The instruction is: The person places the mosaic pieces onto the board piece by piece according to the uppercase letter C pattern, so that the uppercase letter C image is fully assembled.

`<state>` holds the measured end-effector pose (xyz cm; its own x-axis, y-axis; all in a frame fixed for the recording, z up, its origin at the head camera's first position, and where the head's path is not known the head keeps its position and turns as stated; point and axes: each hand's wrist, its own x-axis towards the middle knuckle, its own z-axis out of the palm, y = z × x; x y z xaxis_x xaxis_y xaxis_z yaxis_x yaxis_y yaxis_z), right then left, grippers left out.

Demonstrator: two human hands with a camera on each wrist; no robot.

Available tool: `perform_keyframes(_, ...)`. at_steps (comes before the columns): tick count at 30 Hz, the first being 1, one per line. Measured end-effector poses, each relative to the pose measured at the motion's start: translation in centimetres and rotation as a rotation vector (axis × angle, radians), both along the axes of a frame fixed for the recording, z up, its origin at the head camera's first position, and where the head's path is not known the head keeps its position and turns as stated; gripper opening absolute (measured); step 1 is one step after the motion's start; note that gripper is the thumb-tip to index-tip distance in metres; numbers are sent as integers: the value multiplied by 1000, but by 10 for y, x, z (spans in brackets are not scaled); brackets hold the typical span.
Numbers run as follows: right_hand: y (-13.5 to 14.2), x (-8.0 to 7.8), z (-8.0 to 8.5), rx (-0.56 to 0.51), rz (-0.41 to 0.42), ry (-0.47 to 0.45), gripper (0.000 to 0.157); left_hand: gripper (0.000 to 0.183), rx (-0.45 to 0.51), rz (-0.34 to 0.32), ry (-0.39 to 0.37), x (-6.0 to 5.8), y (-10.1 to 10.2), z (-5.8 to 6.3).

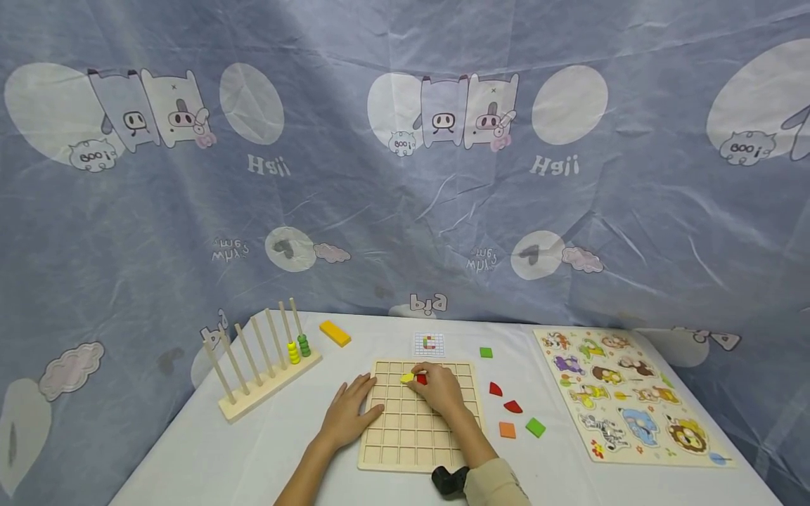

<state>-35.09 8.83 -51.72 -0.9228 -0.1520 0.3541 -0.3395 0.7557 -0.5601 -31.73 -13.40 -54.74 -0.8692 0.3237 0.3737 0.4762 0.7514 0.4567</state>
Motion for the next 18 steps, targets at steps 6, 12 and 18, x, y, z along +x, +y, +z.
perform_keyframes(6, -1, 1, 1, 8, -6, -11, 27, 61, 3, -7, 11, -1, 0, -2)
perform_keyframes(12, -1, 1, 2, 12, 8, -16, 27, 62, 3, -9, 13, -1, 0, -3)
perform_keyframes(18, 0, -1, 1, 19, 10, -26, 27, 62, 3, -10, 21, -2, -1, -3)
